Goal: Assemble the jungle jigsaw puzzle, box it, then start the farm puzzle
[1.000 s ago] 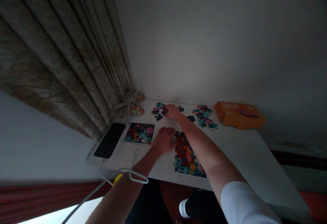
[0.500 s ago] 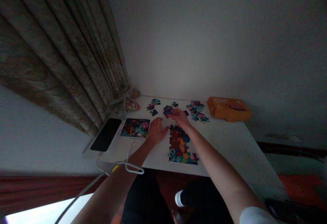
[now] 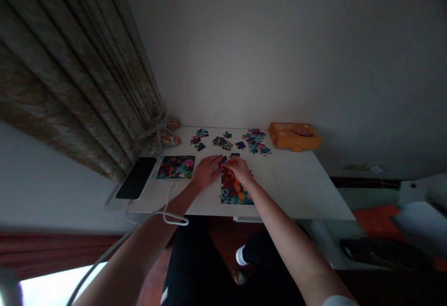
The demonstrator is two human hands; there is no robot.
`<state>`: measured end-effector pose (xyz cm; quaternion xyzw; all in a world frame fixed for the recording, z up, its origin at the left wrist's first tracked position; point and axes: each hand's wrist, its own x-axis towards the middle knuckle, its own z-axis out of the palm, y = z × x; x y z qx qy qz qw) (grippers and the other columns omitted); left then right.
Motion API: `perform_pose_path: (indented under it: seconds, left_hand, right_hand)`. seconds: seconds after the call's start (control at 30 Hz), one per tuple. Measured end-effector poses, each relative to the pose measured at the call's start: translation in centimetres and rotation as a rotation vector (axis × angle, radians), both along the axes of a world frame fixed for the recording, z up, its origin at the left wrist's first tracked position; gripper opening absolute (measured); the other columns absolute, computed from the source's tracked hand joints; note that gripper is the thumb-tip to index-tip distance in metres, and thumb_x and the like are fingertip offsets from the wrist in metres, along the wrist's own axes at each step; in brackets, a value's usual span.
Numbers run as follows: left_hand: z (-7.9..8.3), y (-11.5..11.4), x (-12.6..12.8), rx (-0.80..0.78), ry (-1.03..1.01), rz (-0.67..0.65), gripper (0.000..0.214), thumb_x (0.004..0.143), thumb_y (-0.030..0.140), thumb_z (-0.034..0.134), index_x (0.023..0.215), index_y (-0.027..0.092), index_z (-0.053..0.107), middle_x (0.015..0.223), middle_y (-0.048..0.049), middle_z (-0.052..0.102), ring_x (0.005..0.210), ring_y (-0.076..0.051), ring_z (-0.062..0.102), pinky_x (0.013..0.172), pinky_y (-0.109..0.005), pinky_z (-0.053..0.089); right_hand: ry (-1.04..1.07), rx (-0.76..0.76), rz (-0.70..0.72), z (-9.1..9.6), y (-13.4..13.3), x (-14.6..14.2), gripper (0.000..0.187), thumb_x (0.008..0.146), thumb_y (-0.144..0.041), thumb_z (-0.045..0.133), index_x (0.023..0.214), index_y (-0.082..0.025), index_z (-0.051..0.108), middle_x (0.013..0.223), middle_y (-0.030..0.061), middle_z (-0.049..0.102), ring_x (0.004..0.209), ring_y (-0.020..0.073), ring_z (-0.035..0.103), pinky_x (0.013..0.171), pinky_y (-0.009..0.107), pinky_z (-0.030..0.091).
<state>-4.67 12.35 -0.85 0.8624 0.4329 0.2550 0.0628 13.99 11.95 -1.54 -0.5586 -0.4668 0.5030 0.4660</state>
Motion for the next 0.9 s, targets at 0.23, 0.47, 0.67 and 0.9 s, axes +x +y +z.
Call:
perform_pose_path:
  seconds: [0.23,0.47,0.67,0.9]
  left_hand:
    - [-0.6,0.4,-0.1,-0.001,0.011,0.021,0.042,0.101,0.035,0.055,0.142,0.028,0.062,0.141,-0.0095,0.066,0.130,-0.027,0.061,0.111,-0.046,0.049]
    - [-0.3,0.4,0.2,-0.018,0.023,0.021,0.041,0.101,0.032,0.056,0.141,0.027,0.063,0.140,-0.0095,0.067,0.128,-0.026,0.062,0.110,-0.044,0.050]
    - [0.0,-0.2,-0.3,-0.051,0.001,0.006,0.046,0.098,0.033,0.058,0.144,0.025,0.059,0.139,-0.0095,0.068,0.127,-0.026,0.064,0.111,-0.045,0.050]
    - [0.1,-0.9,-3.7,-0.103,0.031,0.005,0.040,0.100,0.044,0.057,0.134,0.026,0.067,0.130,-0.0083,0.073,0.123,-0.027,0.067,0.109,-0.045,0.051]
  right_hand:
    - [-0.636,0.355,-0.038,0.3,-2.4,4.8,0.025,0.094,-0.044,0.061,0.096,-0.023,0.073,0.098,0.0086,0.077,0.096,0.0258,0.070,0.091,0.040,0.053]
    - [-0.966,0.477,0.136,-0.8,-5.8,8.2,0.040,0.092,-0.044,0.071,0.129,-0.027,0.071,0.140,0.0116,0.067,0.132,0.0306,0.057,0.111,0.052,0.039]
    - [-0.981,0.474,0.123,-1.1,-5.3,8.0,0.038,0.092,-0.045,0.071,0.126,-0.028,0.073,0.136,0.0091,0.070,0.128,0.0298,0.059,0.110,0.051,0.039]
    - [-0.982,0.477,0.122,-1.0,-5.3,8.1,0.035,0.091,-0.044,0.072,0.122,-0.028,0.075,0.135,0.0082,0.071,0.127,0.0309,0.059,0.109,0.051,0.039]
